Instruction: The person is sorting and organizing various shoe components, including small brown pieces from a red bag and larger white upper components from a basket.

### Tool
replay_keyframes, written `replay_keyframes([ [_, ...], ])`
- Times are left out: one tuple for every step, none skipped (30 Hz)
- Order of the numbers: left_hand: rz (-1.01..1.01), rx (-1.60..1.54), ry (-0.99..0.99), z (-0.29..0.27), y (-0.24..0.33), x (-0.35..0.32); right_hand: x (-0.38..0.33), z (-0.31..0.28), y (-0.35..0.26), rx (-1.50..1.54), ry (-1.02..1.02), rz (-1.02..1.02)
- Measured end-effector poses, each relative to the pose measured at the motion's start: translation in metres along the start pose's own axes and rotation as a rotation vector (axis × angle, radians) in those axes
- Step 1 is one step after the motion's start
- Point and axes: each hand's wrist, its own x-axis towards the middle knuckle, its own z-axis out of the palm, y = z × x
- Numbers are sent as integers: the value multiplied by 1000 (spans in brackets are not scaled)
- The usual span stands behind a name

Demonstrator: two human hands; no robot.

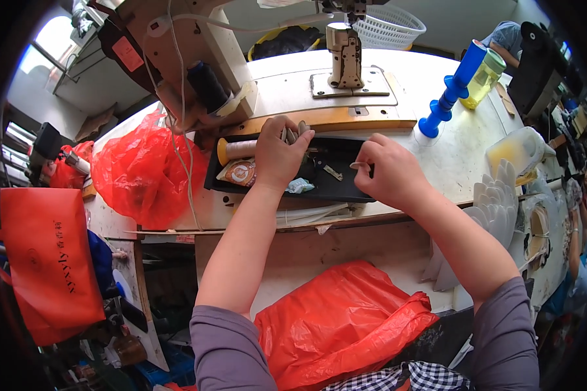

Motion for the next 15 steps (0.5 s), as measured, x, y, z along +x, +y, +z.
replay_keyframes([
  [-20, 22, 18, -3, -5, 1, -16, -19, -6, 380, -129, 189],
  [-6, 15, 21, -9, -5, 1, -37, -40, -10, 755, -254, 375],
  [-74, -36, 74, -18, -5, -1, -62, -56, -14, 994, -247, 402],
  [-141, -94, 120, -26, -2, -2, -92, -70, -14, 1230, -233, 432],
  [-110, -112, 98, -36, 9, -5, -122, -82, -9, 1309, -205, 419],
  [-92, -126, 87, -46, 27, -8, -154, -96, -5, 1383, -167, 406],
  [-86, -324, -8, -59, 51, -17, -185, -110, -3, 1450, -158, 443],
  [-85, -527, -116, -70, 78, -29, -216, -124, -3, 1514, -141, 487],
  [-124, -554, -226, -81, 108, -44, -246, -135, -3, 1564, -126, 600],
  [-167, -571, -333, -96, 138, -65, -273, -142, -5, 1619, -116, 710],
  [-206, -624, -461, -109, 164, -90, -297, -147, -12, 1708, -127, 815],
  [-248, -667, -575, -122, 187, -115, -310, -150, -23, 1802, -135, 819],
  [-295, -680, -685, -127, 204, -141, -324, -152, -32, 1921, -137, 849],
  [-349, -686, -794, -132, 219, -169, -339, -151, -41, 2046, -141, 879],
  [-453, -678, -891, -134, 233, -196, -350, -149, -50, 2029, -207, 849],
])
